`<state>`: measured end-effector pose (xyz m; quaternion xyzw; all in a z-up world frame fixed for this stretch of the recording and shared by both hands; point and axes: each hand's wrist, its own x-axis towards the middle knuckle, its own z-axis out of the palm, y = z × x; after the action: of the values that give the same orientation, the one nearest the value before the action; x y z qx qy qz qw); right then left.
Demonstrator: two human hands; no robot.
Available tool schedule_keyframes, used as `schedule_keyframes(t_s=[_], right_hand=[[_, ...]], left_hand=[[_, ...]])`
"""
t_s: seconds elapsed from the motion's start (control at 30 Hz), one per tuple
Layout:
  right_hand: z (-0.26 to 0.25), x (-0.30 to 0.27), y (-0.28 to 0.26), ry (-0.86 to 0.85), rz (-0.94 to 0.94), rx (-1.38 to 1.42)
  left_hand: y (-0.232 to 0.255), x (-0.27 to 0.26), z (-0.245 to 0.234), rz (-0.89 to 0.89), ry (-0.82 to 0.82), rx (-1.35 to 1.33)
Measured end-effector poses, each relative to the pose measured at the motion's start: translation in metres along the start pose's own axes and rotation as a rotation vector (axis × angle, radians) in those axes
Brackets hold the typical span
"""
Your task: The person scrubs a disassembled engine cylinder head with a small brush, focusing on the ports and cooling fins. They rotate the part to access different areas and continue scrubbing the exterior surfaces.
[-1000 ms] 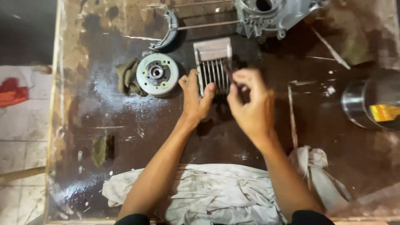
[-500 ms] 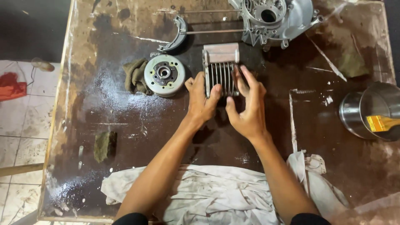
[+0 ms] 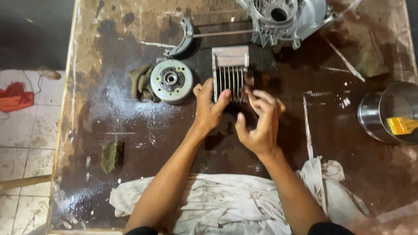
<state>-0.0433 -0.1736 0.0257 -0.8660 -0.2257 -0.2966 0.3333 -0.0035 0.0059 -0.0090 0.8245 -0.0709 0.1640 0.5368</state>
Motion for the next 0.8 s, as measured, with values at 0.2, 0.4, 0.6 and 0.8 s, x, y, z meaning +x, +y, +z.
schedule_keyframes(t_s=[0.2,0.4,0.6,0.8], right_hand=[[-0.004,0.028,0.001,-0.04,-0.075,-0.113],[-0.016,0.031,-0.002,-0.104,-0.097,-0.102],[-0.002,0.009,0.008,-0.07,-0.047,-0.091],[0.004,0.015,0.024,-0.077,0.101,0.129]], left_hand=[[0.023,0.006,-0.006,0.033,0.001,-0.094],[0.017,0.004,-0.004,0.018,-0.021,-0.076],[0.009,0.005,-0.004,0.026,-0.031,-0.015],[0.005,0.009,-0.005,0.062,-0.018,-0.014]])
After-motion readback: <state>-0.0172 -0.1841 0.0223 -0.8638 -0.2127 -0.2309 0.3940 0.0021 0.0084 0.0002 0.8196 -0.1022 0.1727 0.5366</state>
